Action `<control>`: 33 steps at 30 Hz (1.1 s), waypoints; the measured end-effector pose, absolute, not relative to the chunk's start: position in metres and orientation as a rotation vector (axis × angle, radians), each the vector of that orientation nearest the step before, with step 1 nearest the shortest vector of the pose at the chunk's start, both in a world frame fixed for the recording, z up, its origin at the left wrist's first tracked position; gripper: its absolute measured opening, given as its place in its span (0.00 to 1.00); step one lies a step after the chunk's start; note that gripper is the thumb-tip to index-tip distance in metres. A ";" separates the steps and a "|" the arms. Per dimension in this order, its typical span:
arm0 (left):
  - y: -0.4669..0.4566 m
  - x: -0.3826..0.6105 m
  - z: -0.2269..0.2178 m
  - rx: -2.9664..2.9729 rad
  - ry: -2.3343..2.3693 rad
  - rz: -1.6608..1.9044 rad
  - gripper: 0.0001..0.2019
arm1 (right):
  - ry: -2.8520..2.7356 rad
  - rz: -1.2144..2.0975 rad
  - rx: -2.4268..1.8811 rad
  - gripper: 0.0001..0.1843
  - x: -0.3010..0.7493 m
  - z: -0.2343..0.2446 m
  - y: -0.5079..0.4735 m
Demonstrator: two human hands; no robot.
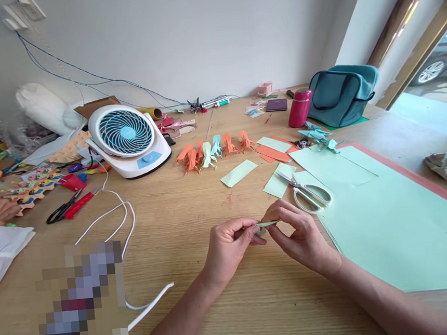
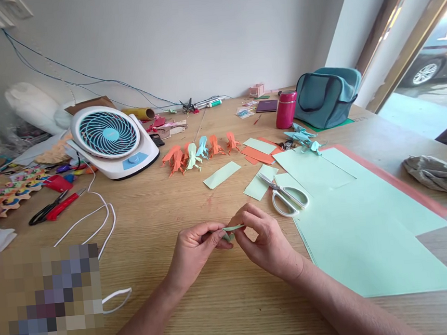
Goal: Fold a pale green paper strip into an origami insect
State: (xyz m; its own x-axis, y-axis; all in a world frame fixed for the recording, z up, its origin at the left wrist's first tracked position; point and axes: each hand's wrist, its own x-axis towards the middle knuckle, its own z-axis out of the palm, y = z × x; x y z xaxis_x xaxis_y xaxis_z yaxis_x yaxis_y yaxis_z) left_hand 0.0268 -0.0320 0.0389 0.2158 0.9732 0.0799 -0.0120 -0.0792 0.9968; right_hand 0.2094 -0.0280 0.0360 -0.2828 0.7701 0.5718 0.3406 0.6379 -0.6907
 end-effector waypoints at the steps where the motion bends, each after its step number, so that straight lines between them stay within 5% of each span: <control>1: -0.032 0.027 0.039 1.374 1.012 1.104 0.13 | -1.884 0.512 -0.881 0.11 0.210 0.036 -0.028; 33: -0.035 0.030 0.041 1.449 1.035 1.207 0.07 | -1.964 0.228 -0.746 0.15 0.214 0.037 -0.025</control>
State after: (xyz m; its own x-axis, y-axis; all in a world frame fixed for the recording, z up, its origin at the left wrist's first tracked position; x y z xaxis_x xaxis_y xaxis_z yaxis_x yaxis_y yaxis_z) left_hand 0.0299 -0.0350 0.0408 0.1544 0.9710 0.1825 0.0323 -0.1896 0.9813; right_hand 0.2138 -0.0248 0.0370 -0.3270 0.5899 0.7383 0.4047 0.7934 -0.4547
